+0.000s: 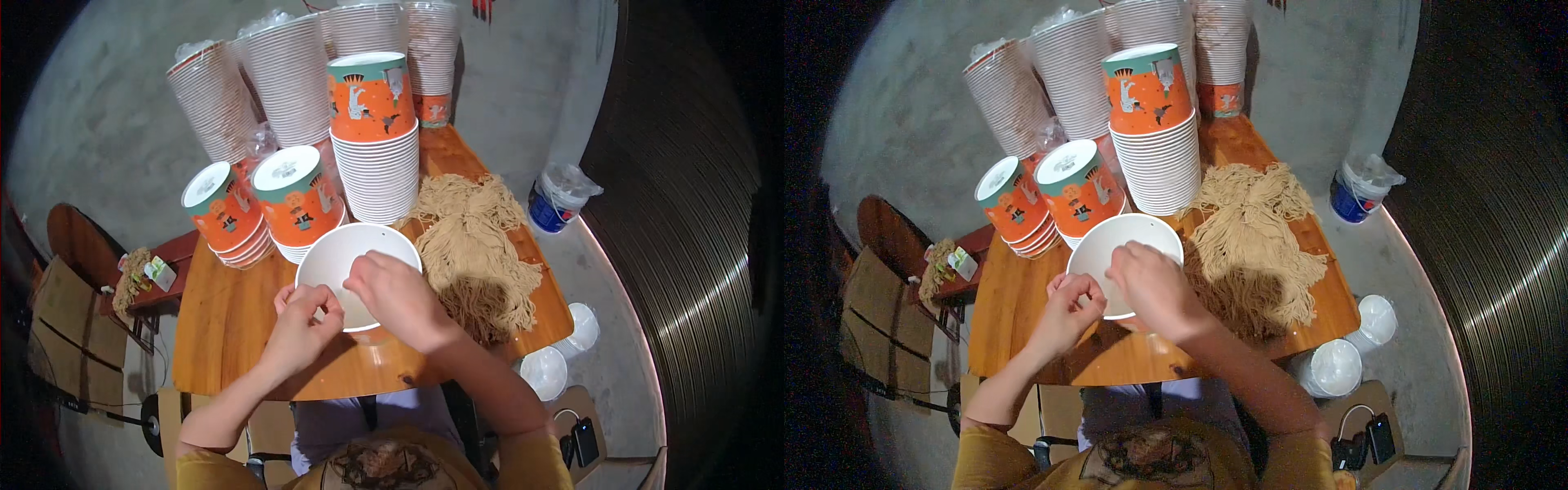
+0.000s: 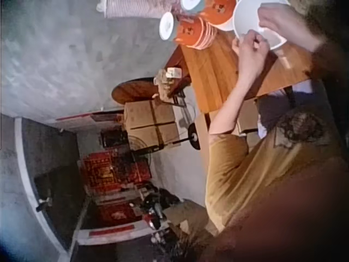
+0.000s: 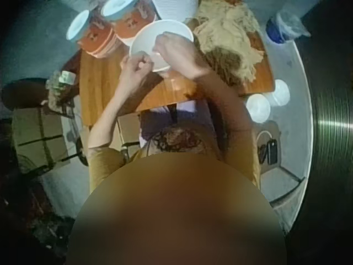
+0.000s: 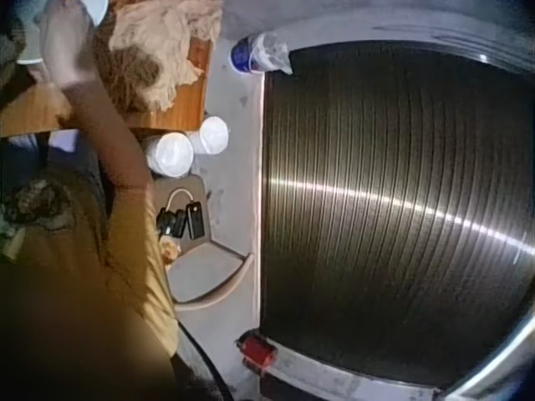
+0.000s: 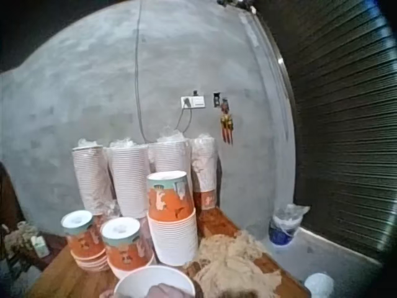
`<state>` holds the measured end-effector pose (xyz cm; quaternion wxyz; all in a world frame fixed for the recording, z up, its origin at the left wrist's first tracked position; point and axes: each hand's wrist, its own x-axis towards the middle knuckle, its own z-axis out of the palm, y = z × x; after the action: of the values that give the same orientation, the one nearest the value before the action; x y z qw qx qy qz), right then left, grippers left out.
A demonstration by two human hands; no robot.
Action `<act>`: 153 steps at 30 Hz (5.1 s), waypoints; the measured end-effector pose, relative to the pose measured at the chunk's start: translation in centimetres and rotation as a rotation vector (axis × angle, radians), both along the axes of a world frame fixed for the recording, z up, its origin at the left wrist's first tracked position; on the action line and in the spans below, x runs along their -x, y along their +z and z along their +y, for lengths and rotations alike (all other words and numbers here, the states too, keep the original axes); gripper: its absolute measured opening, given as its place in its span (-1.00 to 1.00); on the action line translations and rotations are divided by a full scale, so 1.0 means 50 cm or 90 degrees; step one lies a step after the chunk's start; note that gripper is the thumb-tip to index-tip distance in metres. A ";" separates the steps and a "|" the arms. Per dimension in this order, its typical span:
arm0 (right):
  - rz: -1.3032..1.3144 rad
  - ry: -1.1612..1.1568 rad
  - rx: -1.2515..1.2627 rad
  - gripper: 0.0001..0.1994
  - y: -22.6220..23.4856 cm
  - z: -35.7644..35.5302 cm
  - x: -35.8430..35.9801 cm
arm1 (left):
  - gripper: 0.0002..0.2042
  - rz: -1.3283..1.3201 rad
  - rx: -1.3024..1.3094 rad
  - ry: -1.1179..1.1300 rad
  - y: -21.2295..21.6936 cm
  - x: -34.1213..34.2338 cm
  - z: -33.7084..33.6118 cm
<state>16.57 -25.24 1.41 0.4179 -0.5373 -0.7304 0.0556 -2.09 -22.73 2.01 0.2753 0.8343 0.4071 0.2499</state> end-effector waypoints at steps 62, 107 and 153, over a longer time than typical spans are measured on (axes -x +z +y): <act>0.946 0.271 0.194 -0.79 -0.032 -0.042 -0.141 | -0.68 -0.215 0.341 -0.107 0.113 -0.046 -0.057; 0.367 -0.151 -0.197 -0.81 -0.135 -0.087 -0.017 | -0.79 0.004 0.297 -0.147 0.047 -0.121 0.025; 0.662 0.194 0.293 -0.85 -0.046 -0.044 -0.099 | -0.79 -0.320 0.724 -0.096 0.031 -0.128 0.047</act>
<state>21.50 -27.44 -0.87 0.5814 -0.4049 -0.4678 0.5284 4.30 -20.37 3.55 0.7806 0.4993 0.3391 0.1626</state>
